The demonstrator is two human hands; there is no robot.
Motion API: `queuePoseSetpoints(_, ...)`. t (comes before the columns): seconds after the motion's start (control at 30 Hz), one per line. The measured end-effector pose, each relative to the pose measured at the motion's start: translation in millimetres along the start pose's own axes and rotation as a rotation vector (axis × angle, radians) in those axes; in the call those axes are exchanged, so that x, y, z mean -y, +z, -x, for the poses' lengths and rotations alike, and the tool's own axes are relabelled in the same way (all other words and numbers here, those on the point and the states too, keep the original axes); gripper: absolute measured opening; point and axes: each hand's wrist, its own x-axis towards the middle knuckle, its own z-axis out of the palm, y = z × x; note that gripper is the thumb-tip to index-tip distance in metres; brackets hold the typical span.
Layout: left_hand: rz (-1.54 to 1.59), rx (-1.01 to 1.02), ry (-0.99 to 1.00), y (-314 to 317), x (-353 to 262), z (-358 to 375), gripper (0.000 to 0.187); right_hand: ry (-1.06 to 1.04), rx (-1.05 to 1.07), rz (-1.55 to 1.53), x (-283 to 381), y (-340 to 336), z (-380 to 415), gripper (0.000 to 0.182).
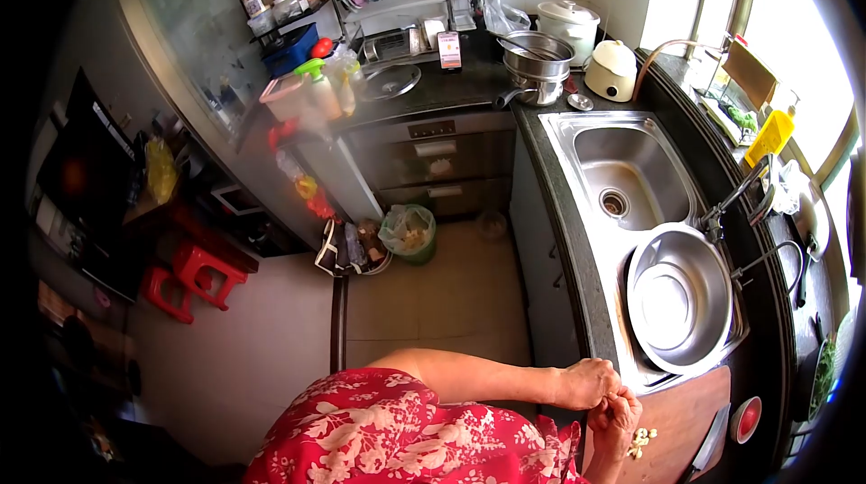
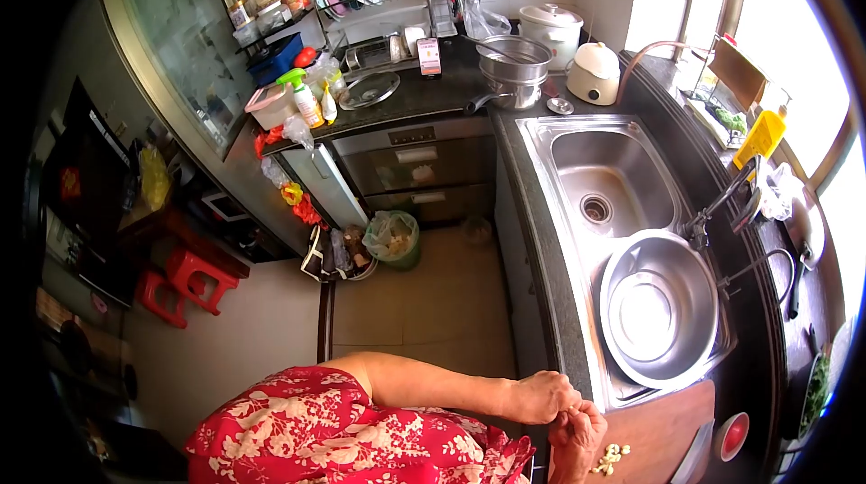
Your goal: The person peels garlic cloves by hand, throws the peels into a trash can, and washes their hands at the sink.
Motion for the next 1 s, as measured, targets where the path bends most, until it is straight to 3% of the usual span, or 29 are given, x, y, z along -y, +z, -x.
queuePoseSetpoints(0.07,0.23,-0.103,-0.062,-11.4,2.4,3.6,0.009,0.018,-0.013,-0.033,0.0,10.3,-7.0,0.009)
queuePoseSetpoints(0.2,0.186,-0.206,-0.009,-26.0,30.6,5.2,0.013,0.039,-0.066,0.016,-0.7,31.1,-27.2,0.011)
queuePoseSetpoints(0.27,0.662,-0.019,-0.428,-50.8,28.5,9.1,0.018,0.022,-0.03,0.032,-1.5,42.0,-38.9,0.012)
queuePoseSetpoints(0.33,0.729,-0.066,-0.432,-58.0,41.0,11.0,0.02,-0.088,0.013,0.233,-5.5,52.2,-51.0,0.012)
queuePoseSetpoints(0.47,0.876,-0.117,-0.48,-85.9,62.6,19.3,0.015,-0.132,0.044,0.354,-3.7,85.8,-73.5,0.011)
queuePoseSetpoints(0.7,1.124,-0.338,-0.527,-128.8,79.5,41.7,0.012,0.052,0.167,0.051,0.6,134.6,-111.8,0.01)
queuePoseSetpoints(0.87,1.043,-0.466,-0.536,-147.7,91.9,54.1,0.012,0.068,0.276,0.232,-10.8,154.5,-140.8,0.01)
queuePoseSetpoints(1.0,0.781,-0.565,-0.59,-166.6,101.2,63.7,0.011,0.021,0.366,0.457,-10.9,179.3,-157.5,0.011)
